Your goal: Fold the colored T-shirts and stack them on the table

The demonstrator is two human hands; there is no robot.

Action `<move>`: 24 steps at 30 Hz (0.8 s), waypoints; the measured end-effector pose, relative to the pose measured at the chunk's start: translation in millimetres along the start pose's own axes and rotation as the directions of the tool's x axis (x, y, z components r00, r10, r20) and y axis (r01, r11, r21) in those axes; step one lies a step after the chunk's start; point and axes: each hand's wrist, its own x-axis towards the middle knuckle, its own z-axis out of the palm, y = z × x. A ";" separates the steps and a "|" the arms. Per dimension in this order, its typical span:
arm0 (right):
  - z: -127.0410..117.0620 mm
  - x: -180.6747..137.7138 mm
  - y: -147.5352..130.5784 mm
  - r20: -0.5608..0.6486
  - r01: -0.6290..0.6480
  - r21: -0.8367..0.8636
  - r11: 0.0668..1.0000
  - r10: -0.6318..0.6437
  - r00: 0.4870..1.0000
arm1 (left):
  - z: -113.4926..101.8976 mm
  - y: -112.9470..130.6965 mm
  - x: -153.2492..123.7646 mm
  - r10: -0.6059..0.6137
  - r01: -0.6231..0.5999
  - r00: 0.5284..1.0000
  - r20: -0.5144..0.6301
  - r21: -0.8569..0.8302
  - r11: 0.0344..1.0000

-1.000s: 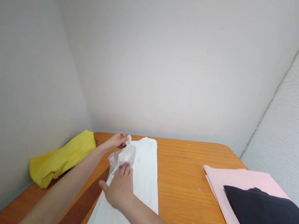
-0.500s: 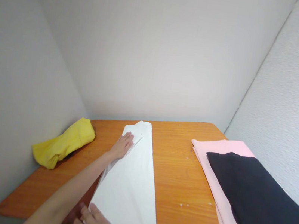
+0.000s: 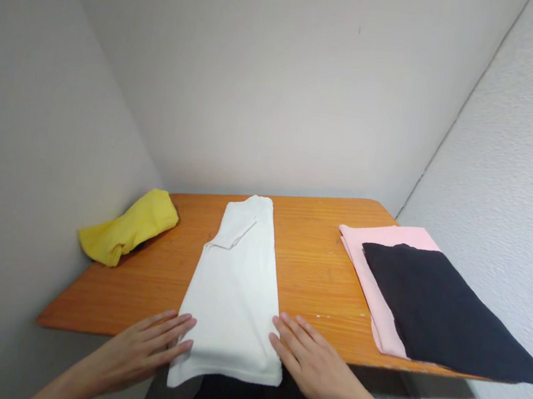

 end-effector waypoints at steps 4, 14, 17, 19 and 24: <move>5.7 19.1 3.7 -0.069 -0.016 -0.034 0.999 0.014 0.997 | 29.3 -3.3 12.2 -0.082 0.103 0.979 -0.188 0.102 0.989; -7.5 33.6 6.1 -0.138 -0.057 -0.009 0.998 0.055 0.989 | 42.2 -7.0 15.1 -0.328 0.185 0.887 -0.325 -0.399 0.898; -9.5 22.0 -7.7 -0.213 0.006 0.053 0.999 0.005 0.977 | 47.2 4.2 4.6 -0.462 0.188 0.833 -0.304 -0.630 0.753; -12.1 13.4 -18.6 -0.318 0.065 0.193 0.979 0.000 0.948 | 48.7 10.8 -1.0 -0.468 0.121 0.828 -0.309 -0.717 0.687; -32.3 18.1 -22.7 -0.408 0.014 0.574 0.819 0.271 0.872 | 16.1 15.5 12.8 -0.672 0.313 0.717 -0.185 -0.776 0.548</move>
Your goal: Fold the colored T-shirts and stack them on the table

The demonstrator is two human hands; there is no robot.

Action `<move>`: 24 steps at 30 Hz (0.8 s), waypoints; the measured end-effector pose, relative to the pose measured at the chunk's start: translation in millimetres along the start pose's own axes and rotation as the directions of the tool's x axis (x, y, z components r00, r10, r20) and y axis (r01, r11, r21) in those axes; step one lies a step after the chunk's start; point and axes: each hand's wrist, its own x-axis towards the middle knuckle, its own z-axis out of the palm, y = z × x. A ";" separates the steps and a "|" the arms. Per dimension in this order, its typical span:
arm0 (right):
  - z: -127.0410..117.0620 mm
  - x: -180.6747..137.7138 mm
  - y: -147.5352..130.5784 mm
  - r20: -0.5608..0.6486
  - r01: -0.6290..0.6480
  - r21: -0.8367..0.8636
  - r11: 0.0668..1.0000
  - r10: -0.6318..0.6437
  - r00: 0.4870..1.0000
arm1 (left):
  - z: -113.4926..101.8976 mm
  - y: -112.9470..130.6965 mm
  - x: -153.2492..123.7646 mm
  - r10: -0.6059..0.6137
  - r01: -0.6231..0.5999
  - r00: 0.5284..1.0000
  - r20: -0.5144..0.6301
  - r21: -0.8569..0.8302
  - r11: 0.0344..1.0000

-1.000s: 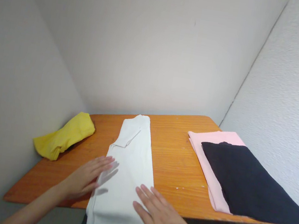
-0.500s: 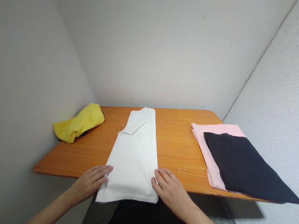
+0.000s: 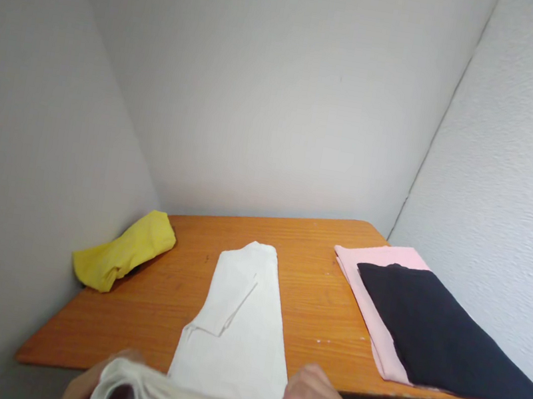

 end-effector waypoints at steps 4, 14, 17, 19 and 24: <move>-14.6 69.4 21.0 -0.146 -0.313 -0.117 0.942 0.296 0.944 | -5.5 26.9 78.9 -0.272 0.280 0.940 -0.206 0.012 0.960; 21.1 99.8 36.2 -0.003 -0.483 -0.378 0.790 0.521 0.854 | 24.2 -58.2 162.8 -0.557 0.537 0.830 0.025 0.235 0.810; 38.2 74.2 9.6 -0.016 -0.483 -0.349 0.803 0.510 0.860 | 27.9 -62.0 140.7 -0.525 0.499 0.847 0.087 0.212 0.840; 39.3 70.7 -4.3 -0.071 -0.529 -0.339 0.778 0.540 0.839 | 23.9 -60.3 136.7 -0.486 0.472 0.867 0.115 0.128 0.872; 2.2 88.0 -10.1 -0.190 -0.615 -0.284 0.735 0.586 0.788 | 15.4 -22.9 172.5 -0.414 0.448 0.894 0.174 -0.275 0.851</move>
